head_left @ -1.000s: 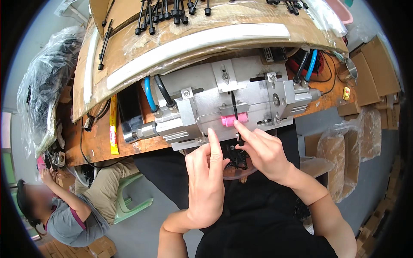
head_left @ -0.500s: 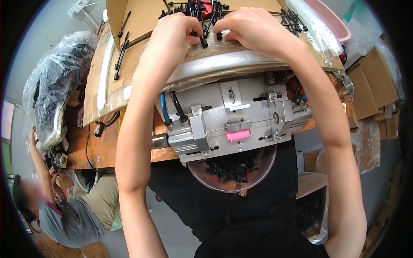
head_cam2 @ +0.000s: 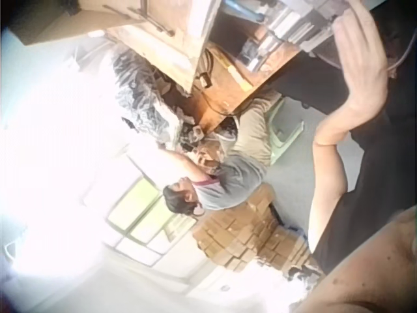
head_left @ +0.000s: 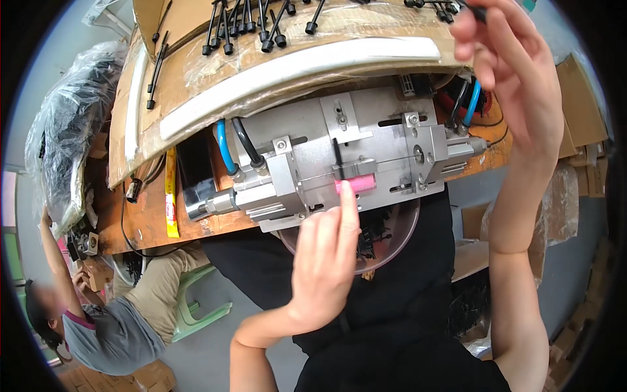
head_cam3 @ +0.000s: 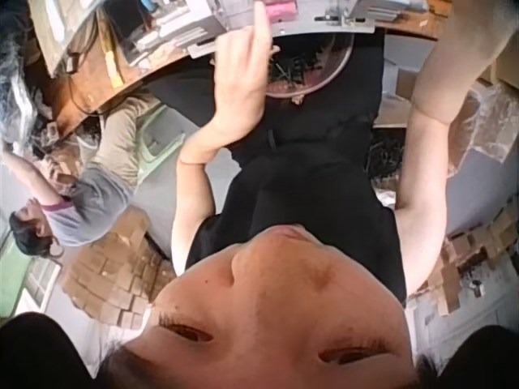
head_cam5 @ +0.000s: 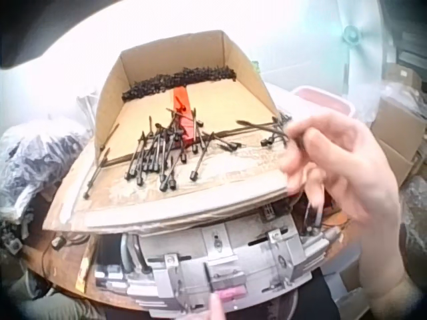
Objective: The person repeatedly picks up black plastic rods from a cardboard box and inserts them into a metal jig on a workbench. The person uses both hands to position the rods into the jig's slots and then removes them, repeating this process for multiple units.
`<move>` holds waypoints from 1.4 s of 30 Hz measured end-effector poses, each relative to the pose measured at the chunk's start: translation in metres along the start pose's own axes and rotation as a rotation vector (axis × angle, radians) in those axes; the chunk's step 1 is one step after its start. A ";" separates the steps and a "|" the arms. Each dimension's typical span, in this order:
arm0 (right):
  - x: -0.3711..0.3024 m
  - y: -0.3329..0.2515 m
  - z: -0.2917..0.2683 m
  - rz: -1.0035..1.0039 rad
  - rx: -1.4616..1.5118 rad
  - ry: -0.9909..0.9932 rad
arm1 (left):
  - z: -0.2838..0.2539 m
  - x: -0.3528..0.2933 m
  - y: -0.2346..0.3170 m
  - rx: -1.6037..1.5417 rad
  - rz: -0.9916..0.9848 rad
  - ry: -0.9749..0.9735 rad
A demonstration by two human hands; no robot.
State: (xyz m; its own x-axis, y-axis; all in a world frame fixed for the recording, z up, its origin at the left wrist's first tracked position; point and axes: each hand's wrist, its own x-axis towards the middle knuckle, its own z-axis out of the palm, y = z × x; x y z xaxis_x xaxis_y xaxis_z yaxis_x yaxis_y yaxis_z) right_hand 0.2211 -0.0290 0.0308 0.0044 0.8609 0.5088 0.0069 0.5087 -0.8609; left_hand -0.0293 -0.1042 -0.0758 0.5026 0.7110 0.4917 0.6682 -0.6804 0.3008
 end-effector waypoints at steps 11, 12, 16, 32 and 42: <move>-0.091 -0.007 0.037 -0.005 -0.301 0.177 | 0.025 0.001 0.011 0.016 -0.032 -0.197; -0.105 0.003 0.041 0.046 -0.234 0.139 | 0.024 -0.002 0.009 -0.002 -0.053 -0.207; -0.151 0.034 0.069 -0.079 -0.679 -0.047 | 0.009 0.000 0.013 -0.100 -0.102 -0.207; -0.118 0.031 0.072 -0.140 -0.858 -0.296 | -0.038 0.049 -0.034 -0.032 -0.133 0.129; 0.103 0.048 0.049 -0.211 -1.201 -0.575 | -0.050 0.182 -0.102 -0.135 -0.123 -0.122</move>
State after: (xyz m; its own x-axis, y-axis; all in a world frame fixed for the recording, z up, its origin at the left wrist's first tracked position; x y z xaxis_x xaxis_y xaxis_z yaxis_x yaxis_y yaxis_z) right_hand 0.1733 0.0847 0.0420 -0.5196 0.7994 0.3016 0.8215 0.5645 -0.0809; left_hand -0.0338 0.0856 0.0240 0.4899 0.8008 0.3446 0.6529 -0.5989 0.4636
